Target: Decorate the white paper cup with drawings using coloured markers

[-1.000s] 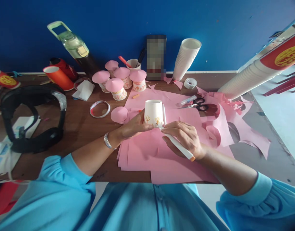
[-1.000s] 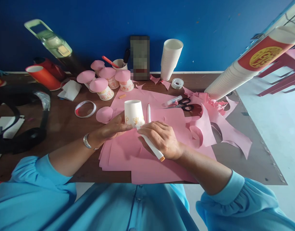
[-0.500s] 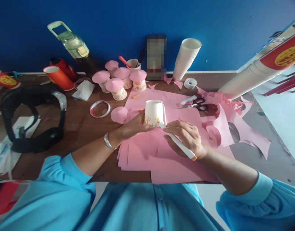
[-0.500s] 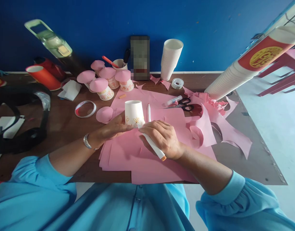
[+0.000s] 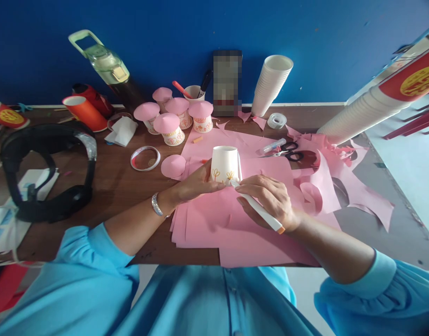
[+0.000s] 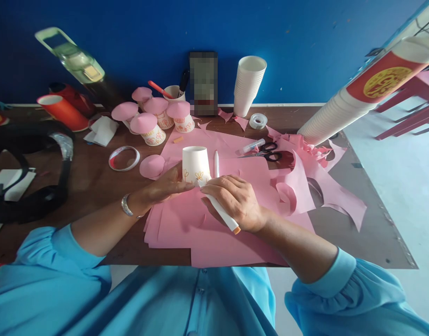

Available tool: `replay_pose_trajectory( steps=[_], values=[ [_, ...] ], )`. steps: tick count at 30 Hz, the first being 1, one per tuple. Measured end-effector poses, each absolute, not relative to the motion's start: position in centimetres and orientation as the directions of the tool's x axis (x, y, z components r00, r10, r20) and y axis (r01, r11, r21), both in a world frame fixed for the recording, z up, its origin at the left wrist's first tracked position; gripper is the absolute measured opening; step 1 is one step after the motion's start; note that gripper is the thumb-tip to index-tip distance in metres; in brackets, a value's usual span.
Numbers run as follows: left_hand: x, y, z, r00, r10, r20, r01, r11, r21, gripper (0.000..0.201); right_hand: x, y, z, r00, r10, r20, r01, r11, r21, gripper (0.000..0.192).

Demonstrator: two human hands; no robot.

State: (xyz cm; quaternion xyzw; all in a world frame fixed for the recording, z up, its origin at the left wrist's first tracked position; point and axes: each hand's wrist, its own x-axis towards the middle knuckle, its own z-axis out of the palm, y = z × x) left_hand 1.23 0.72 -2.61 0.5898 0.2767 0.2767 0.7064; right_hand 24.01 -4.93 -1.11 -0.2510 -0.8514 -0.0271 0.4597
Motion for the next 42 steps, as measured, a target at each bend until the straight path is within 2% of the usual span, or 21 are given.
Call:
replay_pose_trajectory(
  steps=[5, 26, 36, 42],
  values=[
    [1.25, 0.49, -2.12, 0.685, 0.725, -0.075, -0.048, 0.148, 0.988, 0.055, 24.0, -4.96, -1.11, -0.454, 0.399, 0.797, 0.439, 0.878, -0.19, 0.021],
    [1.03, 0.76, -2.24, 0.68, 0.728, -0.085, 0.007, 0.109, 0.994, 0.052, 24.01, -5.1, -1.09, -0.454, 0.404, 0.794, 0.418, 0.884, -0.211, 0.03],
    [1.06, 0.71, -2.38, 0.69, 0.72, -0.077, -0.031, 0.136, 0.99, 0.062, 24.04, -5.14, -1.18, -0.43, 0.418, 0.801, 0.446, 0.869, -0.214, 0.025],
    [1.16, 0.79, -2.32, 0.676, 0.733, -0.072, -0.022, 0.118, 0.993, 0.057, 23.93, -5.13, -1.08, -0.446, 0.403, 0.799, 0.437, 0.877, -0.199, 0.023]
  ],
)
